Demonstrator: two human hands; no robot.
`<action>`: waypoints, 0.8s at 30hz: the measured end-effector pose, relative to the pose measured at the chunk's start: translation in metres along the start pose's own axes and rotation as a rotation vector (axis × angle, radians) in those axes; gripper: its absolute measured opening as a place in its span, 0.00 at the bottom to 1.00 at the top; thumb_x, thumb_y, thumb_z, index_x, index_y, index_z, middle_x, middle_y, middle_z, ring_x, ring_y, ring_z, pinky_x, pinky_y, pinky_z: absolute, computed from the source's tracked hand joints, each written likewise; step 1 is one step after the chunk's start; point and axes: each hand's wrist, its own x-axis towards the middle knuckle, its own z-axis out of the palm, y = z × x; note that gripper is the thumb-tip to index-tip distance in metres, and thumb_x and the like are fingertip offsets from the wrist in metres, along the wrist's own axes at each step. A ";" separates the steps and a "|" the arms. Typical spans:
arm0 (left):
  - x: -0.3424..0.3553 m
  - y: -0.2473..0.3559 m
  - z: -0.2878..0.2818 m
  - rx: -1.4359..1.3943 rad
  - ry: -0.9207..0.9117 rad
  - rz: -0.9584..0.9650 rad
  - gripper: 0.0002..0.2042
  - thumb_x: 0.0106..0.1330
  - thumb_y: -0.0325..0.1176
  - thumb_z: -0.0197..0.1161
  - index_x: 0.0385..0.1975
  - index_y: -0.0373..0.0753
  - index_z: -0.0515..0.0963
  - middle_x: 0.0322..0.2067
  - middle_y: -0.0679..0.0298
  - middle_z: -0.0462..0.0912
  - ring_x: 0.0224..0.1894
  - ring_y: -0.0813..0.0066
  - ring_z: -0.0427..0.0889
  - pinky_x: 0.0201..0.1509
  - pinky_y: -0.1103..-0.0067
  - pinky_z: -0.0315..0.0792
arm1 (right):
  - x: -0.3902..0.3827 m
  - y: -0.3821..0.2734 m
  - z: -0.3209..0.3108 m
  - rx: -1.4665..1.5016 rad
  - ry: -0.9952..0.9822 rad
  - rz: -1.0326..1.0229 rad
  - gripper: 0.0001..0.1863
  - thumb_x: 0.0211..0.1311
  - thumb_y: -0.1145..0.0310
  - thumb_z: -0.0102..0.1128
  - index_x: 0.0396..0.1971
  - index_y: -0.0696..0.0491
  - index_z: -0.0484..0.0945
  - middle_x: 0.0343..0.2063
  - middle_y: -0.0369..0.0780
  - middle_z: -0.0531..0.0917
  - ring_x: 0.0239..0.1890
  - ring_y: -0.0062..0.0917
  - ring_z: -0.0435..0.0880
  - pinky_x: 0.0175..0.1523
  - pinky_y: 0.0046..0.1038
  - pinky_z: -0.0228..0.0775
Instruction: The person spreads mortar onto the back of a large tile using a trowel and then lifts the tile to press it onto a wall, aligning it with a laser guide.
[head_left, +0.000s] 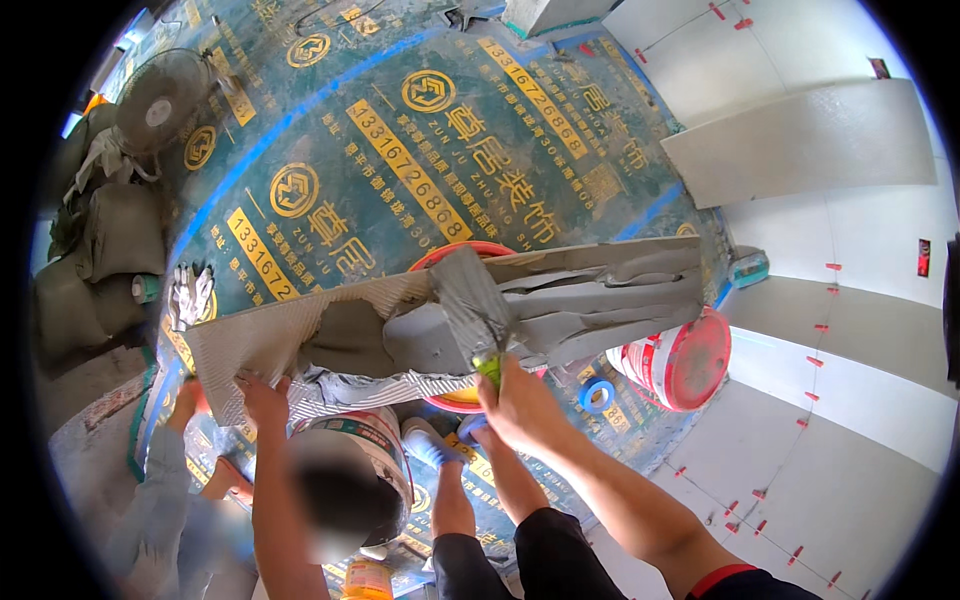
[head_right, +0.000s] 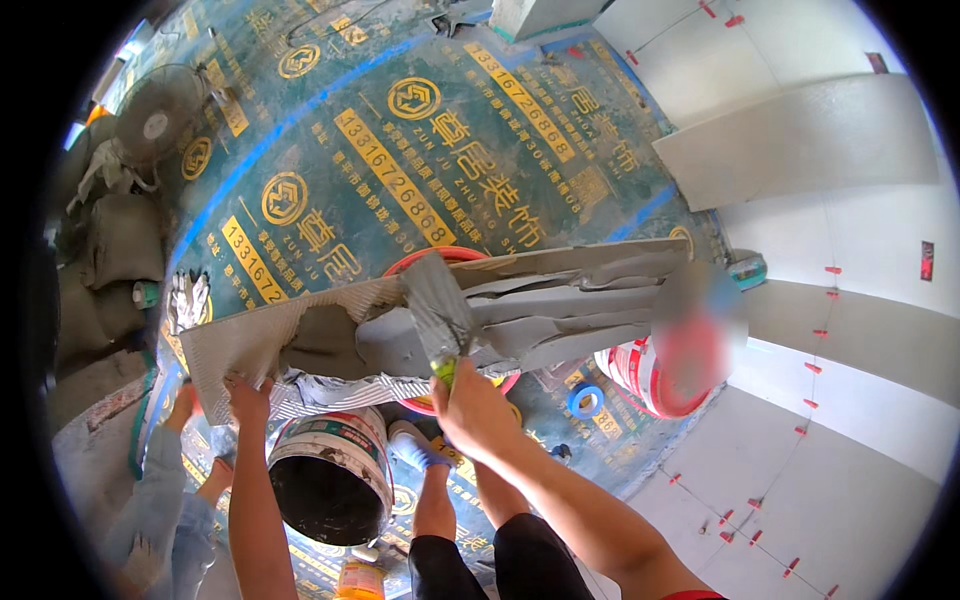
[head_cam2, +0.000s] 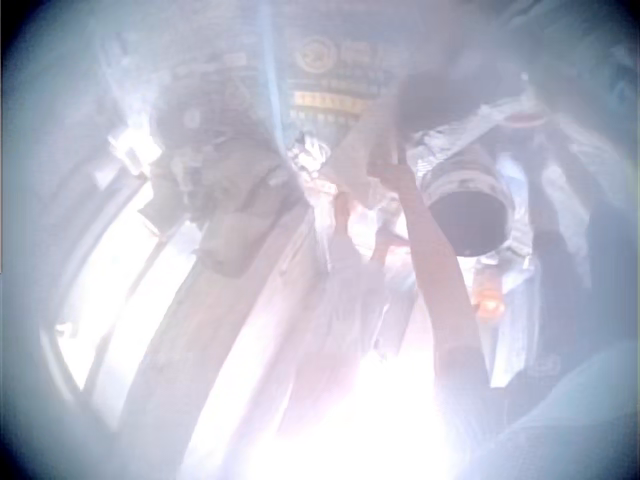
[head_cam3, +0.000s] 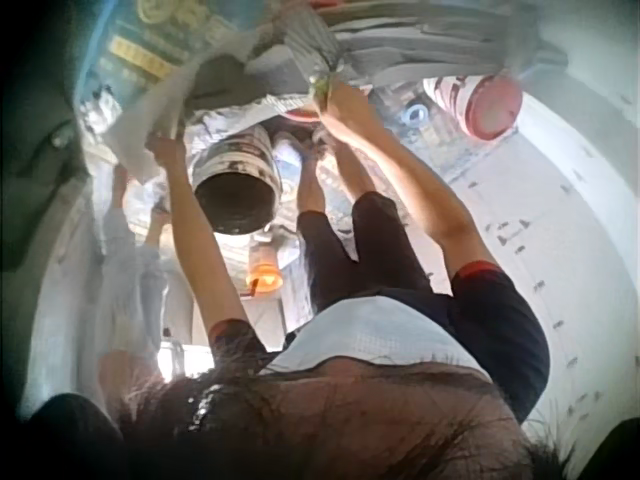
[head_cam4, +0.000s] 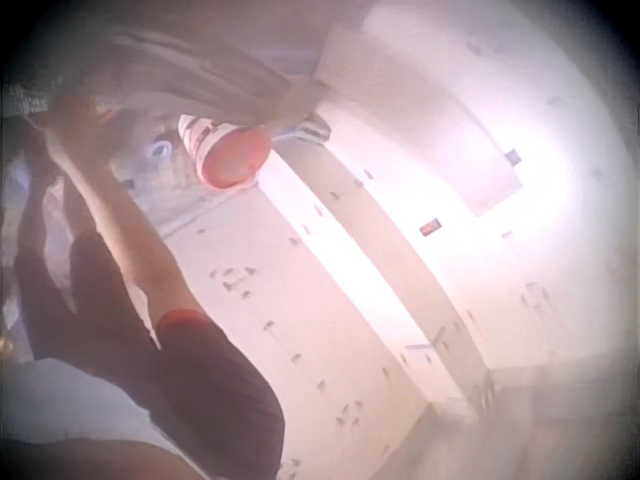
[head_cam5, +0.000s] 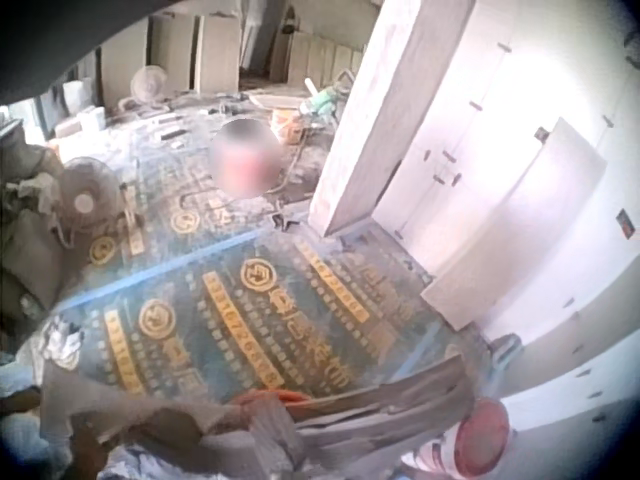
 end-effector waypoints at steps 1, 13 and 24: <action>0.003 -0.005 0.002 0.003 0.018 -0.012 0.47 0.54 0.49 0.66 0.64 0.25 0.48 0.65 0.39 0.52 0.52 0.41 0.75 0.53 0.62 0.73 | 0.003 0.001 -0.004 -0.031 -0.006 0.057 0.20 0.66 0.59 0.48 0.37 0.65 0.65 0.22 0.58 0.78 0.27 0.54 0.79 0.33 0.49 0.71; -0.004 0.008 -0.001 0.024 -0.021 -0.025 0.46 0.55 0.50 0.66 0.63 0.23 0.49 0.64 0.38 0.52 0.52 0.45 0.75 0.53 0.65 0.74 | 0.054 0.148 -0.074 -0.283 0.599 0.216 0.22 0.67 0.54 0.45 0.39 0.62 0.70 0.29 0.59 0.79 0.35 0.57 0.78 0.42 0.50 0.69; -0.004 0.001 -0.018 0.047 -0.029 -0.084 0.46 0.54 0.50 0.67 0.63 0.24 0.51 0.65 0.40 0.52 0.53 0.45 0.74 0.52 0.65 0.74 | -0.038 0.027 0.037 1.340 0.047 0.603 0.20 0.65 0.45 0.49 0.32 0.48 0.69 0.19 0.33 0.71 0.14 0.13 0.66 0.15 0.15 0.56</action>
